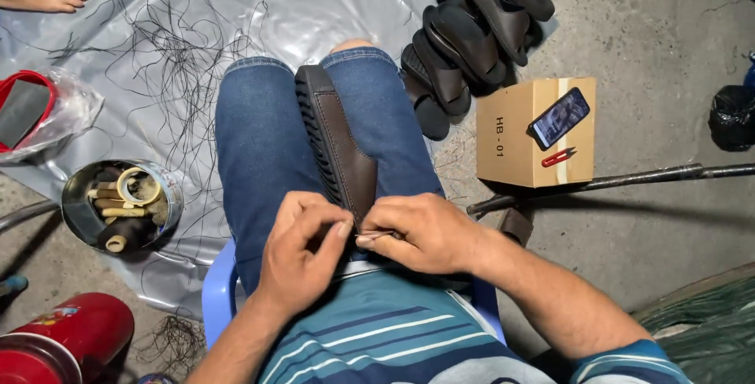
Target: Manually stitching the sole of a leather shoe using a stitching awl and thread.
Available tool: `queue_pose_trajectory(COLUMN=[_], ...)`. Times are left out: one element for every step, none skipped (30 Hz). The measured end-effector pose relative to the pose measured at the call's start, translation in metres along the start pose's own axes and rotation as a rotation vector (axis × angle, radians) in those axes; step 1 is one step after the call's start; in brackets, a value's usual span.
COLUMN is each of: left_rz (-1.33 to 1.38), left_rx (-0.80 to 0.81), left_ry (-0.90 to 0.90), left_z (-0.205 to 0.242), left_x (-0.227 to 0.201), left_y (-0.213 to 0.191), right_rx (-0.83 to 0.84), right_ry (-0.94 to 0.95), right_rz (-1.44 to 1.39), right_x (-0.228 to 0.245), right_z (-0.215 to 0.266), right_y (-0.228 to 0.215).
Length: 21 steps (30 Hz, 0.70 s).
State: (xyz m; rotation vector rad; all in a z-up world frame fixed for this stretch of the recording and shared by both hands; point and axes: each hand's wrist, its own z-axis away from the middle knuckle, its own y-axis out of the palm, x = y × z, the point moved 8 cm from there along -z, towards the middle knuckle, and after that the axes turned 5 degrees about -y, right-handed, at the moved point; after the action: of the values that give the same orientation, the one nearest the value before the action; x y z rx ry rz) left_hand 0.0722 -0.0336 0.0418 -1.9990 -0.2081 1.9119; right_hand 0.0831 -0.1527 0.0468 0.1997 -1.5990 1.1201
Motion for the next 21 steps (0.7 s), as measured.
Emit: queue_pose_trajectory(left_rz=[0.001,-0.057,-0.117,-0.118,-0.167,-0.216,-0.236,-0.216,-0.203,-0.230,-0.187,-0.143,-0.154,-0.122,-0.080,-0.082,-0.068,-0.055,-0.057,-0.051,-0.044], left_rx=[0.001,0.014,0.020,0.014,0.037,0.060,0.053,0.031,-0.004,-0.024,-0.029,-0.035,-0.055,-0.059,-0.052,-0.061,-0.051,-0.042,-0.046,-0.019,0.005], left_ry=[-0.003,0.032,0.064,0.058,0.060,0.061,0.050,0.040,0.017,-0.005,-0.013,-0.021,-0.029,-0.024,-0.021,-0.032,-0.026,-0.019,-0.013,-0.020,-0.031], left_z=[0.003,0.008,0.013,0.014,0.015,0.017,0.016,0.017,0.019,0.020,0.022,0.023,0.024,0.024,0.025,0.025,0.025,0.024,0.024,0.023,0.024], left_x=[0.003,0.003,0.003,0.005,0.007,0.009,0.012,0.015,0.020,0.023,0.025,0.027,0.027,0.027,0.026,0.026,0.025,0.023,0.021,0.020,0.018], left_y=[0.003,0.006,0.010,0.011,0.013,0.015,0.016,0.014,0.010,0.007,0.006,0.006,0.002,-0.001,0.001,-0.002,-0.003,-0.004,-0.008,-0.009,-0.010], right_rx=[0.002,-0.056,-0.108,-0.102,-0.064,-0.026,-0.026,-0.006,0.023,0.033,-0.033,-0.089,-0.074,-0.326,-0.581,-0.567,-0.749,-0.930,-0.931,-0.980,-0.933], right_ry=[0.002,0.017,0.024,0.020,0.134,0.249,0.231,0.230,0.214,0.181,0.251,0.322,0.302,0.330,0.370,0.372,0.332,0.291,0.283,0.154,0.017], right_rz=[-0.002,0.173,0.348,0.345,0.420,0.494,0.480,0.491,0.498,0.478,0.178,-0.124,-0.127,-0.479,-0.833,-0.837,-0.800,-0.757,-0.755,-0.072,0.611], right_x=[0.000,-0.001,0.000,0.003,-0.003,-0.008,-0.012,-0.017,-0.021,-0.023,-0.032,-0.042,-0.042,-0.051,-0.063,-0.072,-0.083,-0.093,-0.095,-0.070,-0.038], right_z=[0.001,0.001,0.001,0.002,0.003,0.005,0.006,0.008,0.006,0.004,0.006,0.007,0.013,0.023,0.042,0.045,0.057,0.071,0.075,0.083,0.083], right_y=[-0.003,-0.012,-0.020,-0.018,-0.015,-0.012,-0.009,-0.004,0.003,0.007,0.007,0.009,0.006,-0.010,-0.022,-0.044,-0.080,-0.114,-0.111,-0.129,-0.125])
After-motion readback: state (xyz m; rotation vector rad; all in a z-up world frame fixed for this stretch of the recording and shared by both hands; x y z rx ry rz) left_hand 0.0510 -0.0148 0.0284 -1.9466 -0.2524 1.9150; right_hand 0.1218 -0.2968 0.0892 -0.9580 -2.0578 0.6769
